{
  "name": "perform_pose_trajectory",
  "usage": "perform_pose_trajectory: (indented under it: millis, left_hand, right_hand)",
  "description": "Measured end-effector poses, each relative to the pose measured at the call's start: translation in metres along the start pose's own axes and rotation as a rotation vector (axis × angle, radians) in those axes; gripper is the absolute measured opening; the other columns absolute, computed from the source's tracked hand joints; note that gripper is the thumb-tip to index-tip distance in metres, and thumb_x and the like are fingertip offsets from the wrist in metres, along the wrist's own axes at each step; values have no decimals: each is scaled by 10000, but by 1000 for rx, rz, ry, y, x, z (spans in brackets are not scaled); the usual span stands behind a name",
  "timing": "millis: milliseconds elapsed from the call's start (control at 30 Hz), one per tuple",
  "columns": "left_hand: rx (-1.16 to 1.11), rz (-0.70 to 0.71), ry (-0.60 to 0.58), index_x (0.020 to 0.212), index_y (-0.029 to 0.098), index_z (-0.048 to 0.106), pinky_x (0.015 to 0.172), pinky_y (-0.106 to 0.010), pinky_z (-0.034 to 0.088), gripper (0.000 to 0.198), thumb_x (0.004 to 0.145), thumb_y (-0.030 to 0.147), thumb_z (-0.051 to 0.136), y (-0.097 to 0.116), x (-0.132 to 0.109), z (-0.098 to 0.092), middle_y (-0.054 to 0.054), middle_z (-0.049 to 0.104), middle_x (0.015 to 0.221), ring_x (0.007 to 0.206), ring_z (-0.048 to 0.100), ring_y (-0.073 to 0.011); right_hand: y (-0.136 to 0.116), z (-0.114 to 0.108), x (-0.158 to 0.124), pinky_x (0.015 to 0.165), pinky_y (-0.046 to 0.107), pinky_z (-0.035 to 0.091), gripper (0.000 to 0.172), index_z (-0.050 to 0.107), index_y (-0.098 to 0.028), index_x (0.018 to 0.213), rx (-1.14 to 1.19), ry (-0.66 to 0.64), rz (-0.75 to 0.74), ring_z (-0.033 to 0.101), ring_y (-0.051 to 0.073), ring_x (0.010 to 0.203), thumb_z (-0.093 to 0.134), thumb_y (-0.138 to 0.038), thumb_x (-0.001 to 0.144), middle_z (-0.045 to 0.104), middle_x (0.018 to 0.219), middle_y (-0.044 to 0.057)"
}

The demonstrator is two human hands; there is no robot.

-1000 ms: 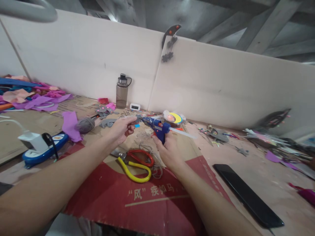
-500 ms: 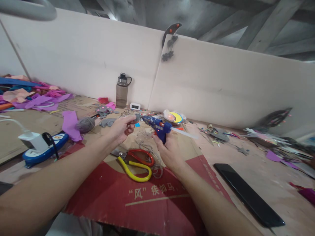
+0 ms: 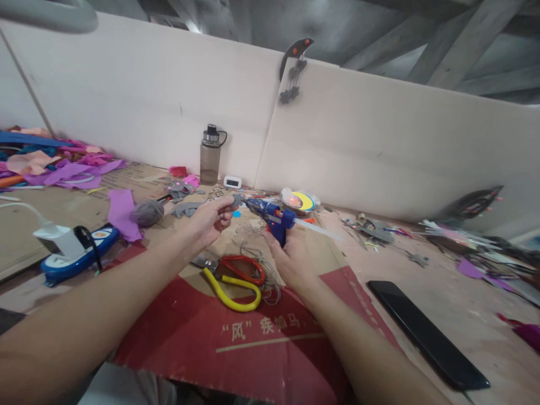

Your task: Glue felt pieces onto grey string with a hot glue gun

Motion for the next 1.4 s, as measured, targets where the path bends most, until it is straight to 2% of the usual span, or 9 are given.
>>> perform_pose_trajectory:
  millis: [400,633,967,1100,1233,1400]
  left_hand:
    - [60,47,-29,613,100,548,328,-111,245,115,703,115,619,1,-2,3,-48,591,606,392,382,-10]
    - [28,19,39,627,102,544,338,-113,271,100,712,107,597,1,-1,0,-41,594,603,385,387,-8]
    - [18,21,-54,634,100,547,324,-110,249,92,706,101,604,-2,-2,4,-25,572,588,388,385,-7]
    - [-8,15,-37,633,107,534,319,-110,256,100,714,105,594,-2,1,1,-22,575,589,375,377,-6]
    - [-10,1,-3,633,101,535,315,-104,252,106,726,106,584,-1,1,0,-34,584,601,373,377,-1]
    - [11,-8,-40,627,104,525,314,-103,247,119,724,105,593,-3,-1,4,-11,547,550,375,381,-7]
  right_hand:
    - [-1,1,0,834,391,444,293,550,-177,1079,-38,14,-57,588,237,913,480,-353,855,646,987,106]
    - [-1,0,-2,827,402,445,310,551,-176,1084,-46,30,-49,587,242,901,474,-371,855,643,984,110]
    - [1,2,-2,862,434,438,297,549,-197,1088,-73,20,-84,574,264,971,466,-371,862,643,998,107]
    - [2,2,-3,871,431,433,324,535,-182,1116,-83,22,-86,570,260,978,472,-373,863,628,1052,114]
    - [2,1,-3,859,426,434,308,545,-182,1090,-79,42,-81,576,255,947,475,-375,861,632,1011,114]
    - [4,2,-3,829,430,445,304,549,-180,1072,-77,22,-57,579,264,943,472,-383,860,637,993,116]
Point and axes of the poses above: each hand's wrist, its own x-axis towards the middle knuckle, its own z-axis out of the palm, y = z × x, the point moved 4 cm from there along x, towards the middle knuckle
